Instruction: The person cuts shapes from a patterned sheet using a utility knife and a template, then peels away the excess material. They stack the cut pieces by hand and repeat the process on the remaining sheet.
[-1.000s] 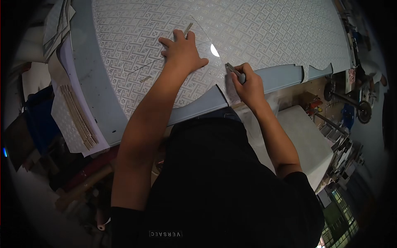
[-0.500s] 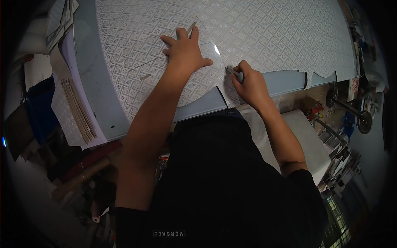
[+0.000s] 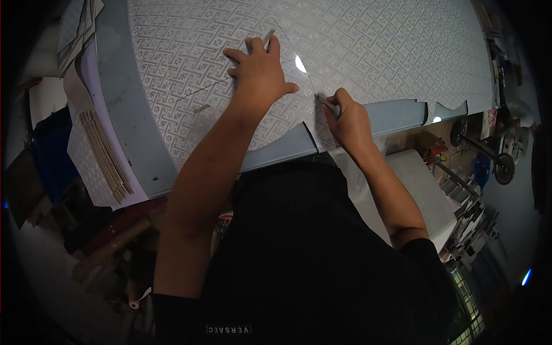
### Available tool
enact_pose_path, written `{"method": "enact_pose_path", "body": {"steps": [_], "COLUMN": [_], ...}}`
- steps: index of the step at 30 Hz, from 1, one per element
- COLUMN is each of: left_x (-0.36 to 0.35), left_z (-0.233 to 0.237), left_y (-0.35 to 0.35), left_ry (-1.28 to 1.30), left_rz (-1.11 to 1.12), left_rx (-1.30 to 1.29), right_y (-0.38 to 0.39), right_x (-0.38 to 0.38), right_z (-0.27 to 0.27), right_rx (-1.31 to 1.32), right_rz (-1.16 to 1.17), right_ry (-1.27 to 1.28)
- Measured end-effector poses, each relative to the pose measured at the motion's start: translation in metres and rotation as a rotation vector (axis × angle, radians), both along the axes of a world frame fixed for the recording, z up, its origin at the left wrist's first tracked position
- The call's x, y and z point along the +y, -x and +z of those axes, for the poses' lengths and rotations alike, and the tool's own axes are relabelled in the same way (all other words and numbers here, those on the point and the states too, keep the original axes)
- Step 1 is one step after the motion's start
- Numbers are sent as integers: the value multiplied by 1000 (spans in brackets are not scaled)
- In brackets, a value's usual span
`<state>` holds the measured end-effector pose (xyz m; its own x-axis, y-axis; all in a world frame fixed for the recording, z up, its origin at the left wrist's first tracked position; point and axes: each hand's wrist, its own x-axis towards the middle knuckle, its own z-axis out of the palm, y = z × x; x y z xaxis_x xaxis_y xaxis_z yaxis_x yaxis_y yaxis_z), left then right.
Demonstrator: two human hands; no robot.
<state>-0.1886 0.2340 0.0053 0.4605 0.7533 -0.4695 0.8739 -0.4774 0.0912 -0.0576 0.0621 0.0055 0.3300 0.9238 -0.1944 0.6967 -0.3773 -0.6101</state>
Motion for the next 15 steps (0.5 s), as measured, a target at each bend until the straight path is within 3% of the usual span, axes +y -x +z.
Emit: {"method": "enact_pose_path", "body": {"steps": [6,15], "left_x": [1,4], "left_z": [5,10], "left_y": [1,2], "left_ry": [-34,-21], "left_rz": [-49,-66], "left_rx": [50,44], "right_y": [-13,-26], "right_x": [25,186], "right_z": [-14,-17], "right_rx": [31,-98], "right_rz": [20,189], "right_ry": [-127,-205]}}
